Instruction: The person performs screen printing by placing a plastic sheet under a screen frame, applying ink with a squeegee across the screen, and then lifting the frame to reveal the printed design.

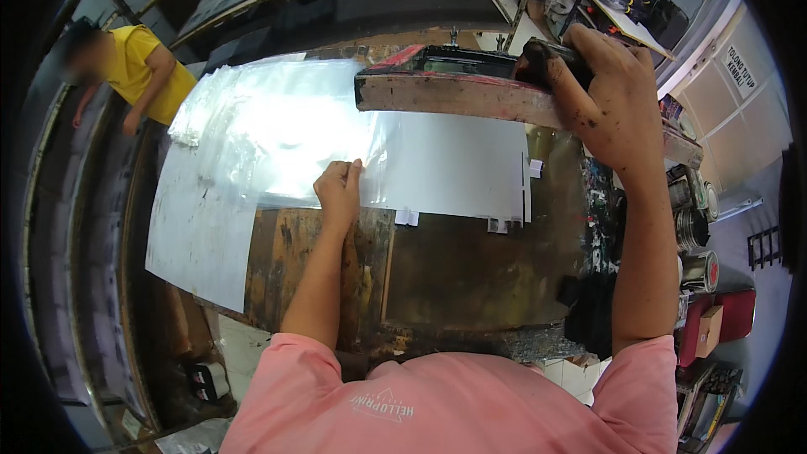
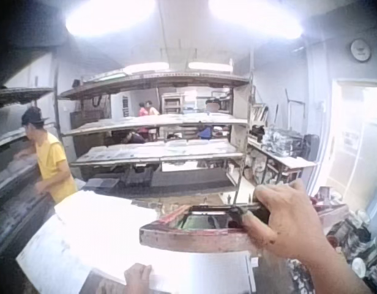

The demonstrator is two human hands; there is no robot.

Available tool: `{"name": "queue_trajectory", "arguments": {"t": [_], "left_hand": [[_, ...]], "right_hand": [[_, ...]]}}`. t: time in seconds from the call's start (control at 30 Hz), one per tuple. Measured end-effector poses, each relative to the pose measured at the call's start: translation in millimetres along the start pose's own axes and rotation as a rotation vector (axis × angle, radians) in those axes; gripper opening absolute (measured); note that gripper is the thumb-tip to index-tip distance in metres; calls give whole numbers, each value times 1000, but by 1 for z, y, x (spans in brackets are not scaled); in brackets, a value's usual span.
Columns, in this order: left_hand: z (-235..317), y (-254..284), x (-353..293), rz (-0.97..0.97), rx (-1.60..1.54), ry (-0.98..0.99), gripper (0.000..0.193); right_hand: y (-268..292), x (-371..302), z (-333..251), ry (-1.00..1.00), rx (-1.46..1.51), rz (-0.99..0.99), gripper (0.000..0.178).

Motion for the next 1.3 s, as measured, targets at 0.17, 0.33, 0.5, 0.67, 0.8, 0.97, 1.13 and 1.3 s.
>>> {"name": "queue_trajectory", "arguments": {"t": [0.17, 0.33, 0.5, 0.67, 0.8, 0.97, 1.13, 1.3], "left_hand": [[-19, 4, 13, -26, -355, 163, 43], [-15, 14, 21, -75, -486, 218, 41], [-1, 12, 12, -165, -336, 225, 41], [8, 1, -1, -146, -150, 105, 41], [-1, -5, -4, -49, -251, 63, 38], [-33, -10, -2, 45, -317, 78, 39], [-6, 5, -4, 169, -522, 106, 40], [71, 54, 3, 243, -433, -74, 35]], "right_hand": [[0, -4, 0, 64, -23, 148, 44], [-4, -7, 2, 65, -1, 160, 47], [-7, -11, -1, 57, 1, 140, 47], [-9, -14, 0, 75, -39, 148, 46], [-8, -14, -1, 63, -24, 130, 46], [-7, -14, -5, 46, -27, 71, 49], [-7, -15, -2, 45, -41, 59, 49], [-8, -13, 1, 73, -40, 92, 49]]}}
Point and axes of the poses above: each hand's wrist, its own x-axis towards the middle knuckle, its own y-axis out of the back of the hand, z = x × y, the point moved 6 cm from there along x, towards the middle knuckle, and after that the axes turned 15 degrees about -z, right-handed, at the moved point
